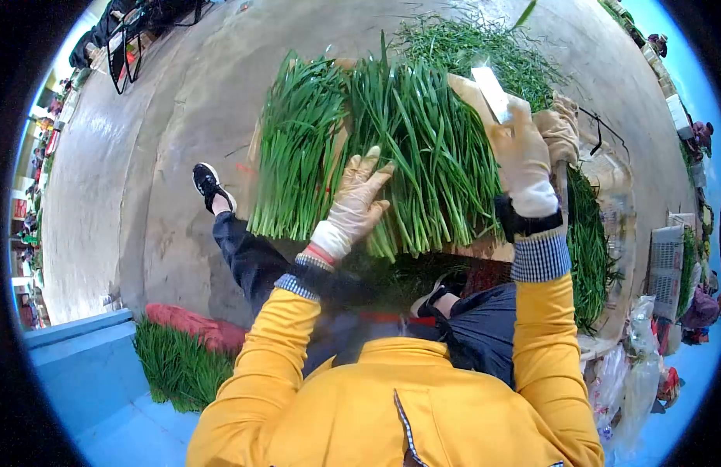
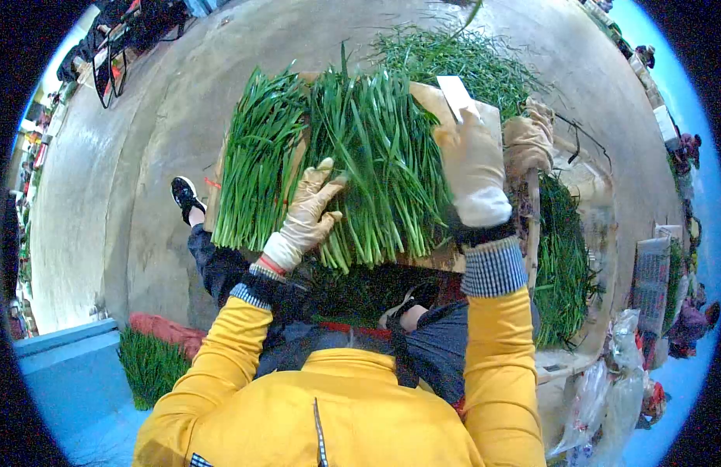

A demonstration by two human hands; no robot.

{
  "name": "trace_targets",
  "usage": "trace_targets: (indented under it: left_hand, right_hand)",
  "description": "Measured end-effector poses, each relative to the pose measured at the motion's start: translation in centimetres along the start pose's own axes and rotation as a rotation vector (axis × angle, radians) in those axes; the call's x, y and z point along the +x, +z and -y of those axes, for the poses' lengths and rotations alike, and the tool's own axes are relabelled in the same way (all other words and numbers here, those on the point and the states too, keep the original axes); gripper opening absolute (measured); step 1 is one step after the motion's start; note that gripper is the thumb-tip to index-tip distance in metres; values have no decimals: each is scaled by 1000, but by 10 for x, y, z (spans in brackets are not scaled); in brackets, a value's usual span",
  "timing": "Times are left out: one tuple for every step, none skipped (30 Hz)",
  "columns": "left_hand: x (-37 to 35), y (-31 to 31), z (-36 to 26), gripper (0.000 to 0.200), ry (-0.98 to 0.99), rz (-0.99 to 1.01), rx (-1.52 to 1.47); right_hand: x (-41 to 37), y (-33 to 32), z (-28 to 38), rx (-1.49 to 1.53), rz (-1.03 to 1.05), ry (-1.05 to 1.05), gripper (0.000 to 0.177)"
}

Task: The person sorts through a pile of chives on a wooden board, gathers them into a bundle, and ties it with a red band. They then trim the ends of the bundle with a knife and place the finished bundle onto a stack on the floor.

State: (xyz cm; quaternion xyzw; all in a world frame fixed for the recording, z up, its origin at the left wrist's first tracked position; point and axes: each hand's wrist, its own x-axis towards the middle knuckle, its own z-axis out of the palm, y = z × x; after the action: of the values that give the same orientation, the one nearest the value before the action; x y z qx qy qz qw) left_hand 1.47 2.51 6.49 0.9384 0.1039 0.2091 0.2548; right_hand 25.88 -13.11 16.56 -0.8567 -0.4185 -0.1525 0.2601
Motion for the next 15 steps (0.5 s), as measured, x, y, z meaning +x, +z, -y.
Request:
trace_targets:
  left_hand:
    - [6,-8,-4,69,2,-1,3]
    - [11,-12,-10,64,-14,-99,36]
    - [14,-16,-21,59,-37,-189,65]
    - [24,-24,-32,64,9,-192,85]
    - [34,-23,-42,67,19,-124,69]
    - [43,-18,-48,72,32,-56,57]
    - [49,-7,-44,80,122,-27,105]
    - [52,-1,-37,82,107,110,216]
    - [56,4,-23,82,82,261,175]
    - [62,0,-13,83,58,409,134]
    - [63,-3,-5,78,94,449,142]
    - [63,-3,2,78,90,454,140]
    - [63,-1,8,74,97,490,115]
    - [63,1,13,69,104,521,90]
    - [63,1,14,66,101,522,76]
  right_hand:
    - [-10,-2,5,161,60,60,11]
    - [-32,-5,11,319,126,119,13]
    - [-60,-7,27,341,142,107,20]
    - [-80,-3,42,394,325,282,31]
    - [-103,4,53,260,338,91,38]
    - [-112,5,65,198,508,103,42]
    - [-117,11,66,182,517,152,42]
    - [-123,20,64,166,523,200,41]
    - [-129,29,55,184,441,181,39]
    - [-132,34,43,201,355,163,37]
    - [-137,38,33,295,316,187,35]
    - [-135,31,35,314,267,130,33]
    - [-134,29,35,256,280,150,30]
    - [-131,27,36,197,291,165,27]
    - [-124,18,46,195,296,158,27]
